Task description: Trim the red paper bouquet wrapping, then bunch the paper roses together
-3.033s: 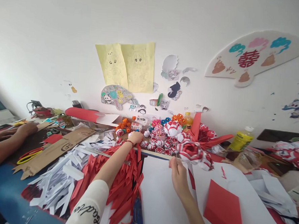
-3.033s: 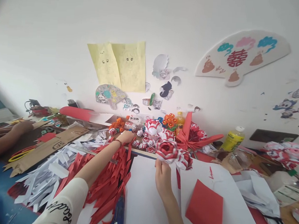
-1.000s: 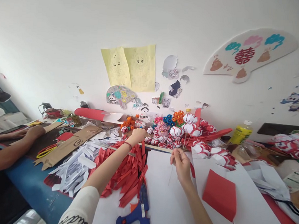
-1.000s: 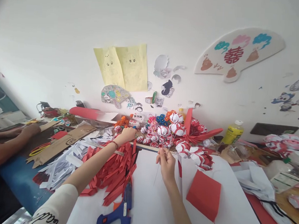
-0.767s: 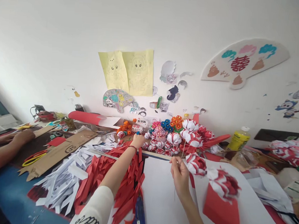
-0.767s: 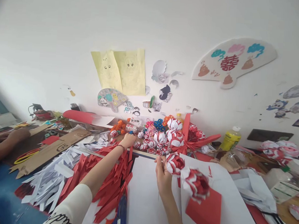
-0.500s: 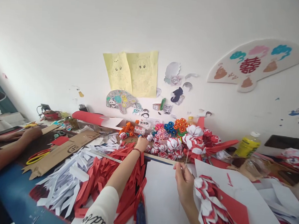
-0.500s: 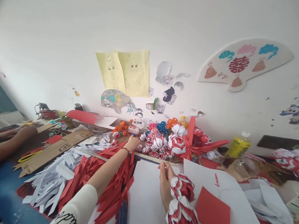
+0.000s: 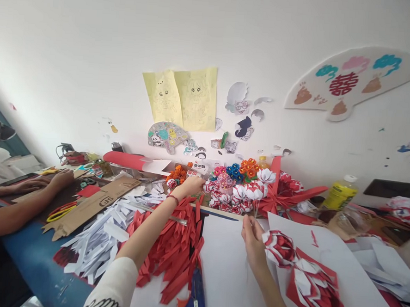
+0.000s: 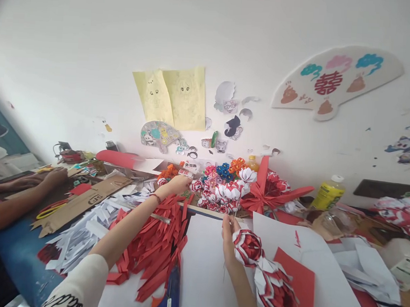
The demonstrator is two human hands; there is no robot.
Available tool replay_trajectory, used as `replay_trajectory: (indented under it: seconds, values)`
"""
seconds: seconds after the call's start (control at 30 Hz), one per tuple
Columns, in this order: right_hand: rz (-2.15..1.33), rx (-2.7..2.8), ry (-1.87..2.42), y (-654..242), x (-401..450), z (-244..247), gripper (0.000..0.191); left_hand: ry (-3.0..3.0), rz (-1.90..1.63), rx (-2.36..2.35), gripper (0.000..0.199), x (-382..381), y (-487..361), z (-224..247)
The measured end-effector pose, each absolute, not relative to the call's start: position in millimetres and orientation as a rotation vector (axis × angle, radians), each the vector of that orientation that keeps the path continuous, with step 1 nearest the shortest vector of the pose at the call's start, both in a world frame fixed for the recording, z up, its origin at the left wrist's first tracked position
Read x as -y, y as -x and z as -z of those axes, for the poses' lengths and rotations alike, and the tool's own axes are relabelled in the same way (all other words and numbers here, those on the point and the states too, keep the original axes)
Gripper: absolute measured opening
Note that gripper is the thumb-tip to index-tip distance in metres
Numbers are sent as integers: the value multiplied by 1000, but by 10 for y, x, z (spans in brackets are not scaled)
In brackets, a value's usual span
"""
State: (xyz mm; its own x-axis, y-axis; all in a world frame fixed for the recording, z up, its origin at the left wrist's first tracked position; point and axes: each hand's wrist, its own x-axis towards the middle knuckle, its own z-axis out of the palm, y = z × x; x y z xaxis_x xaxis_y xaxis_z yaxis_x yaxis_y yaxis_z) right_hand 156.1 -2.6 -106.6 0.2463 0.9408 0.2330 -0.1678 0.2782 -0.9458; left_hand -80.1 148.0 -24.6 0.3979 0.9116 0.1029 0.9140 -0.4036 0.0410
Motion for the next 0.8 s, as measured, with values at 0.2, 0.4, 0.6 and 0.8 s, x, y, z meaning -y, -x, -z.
replay_trajectory:
  seconds: [0.2,0.4,0.6,0.8]
  values:
    - [-1003,1027,942,-1609,76,1003,35,2659,840,1681,29,-1045,638,-114]
    - [-956,947,872,-1636,59,991,30,2971,1174,1510,47,-423,176,-118]
    - [-1081,889,808,-1596,41,996,36,3228,1097,1430,58,-214,-283,96]
    - [-949,1006,910,-1690,12,986,36,3401,734,1197,40,-407,-285,-70]
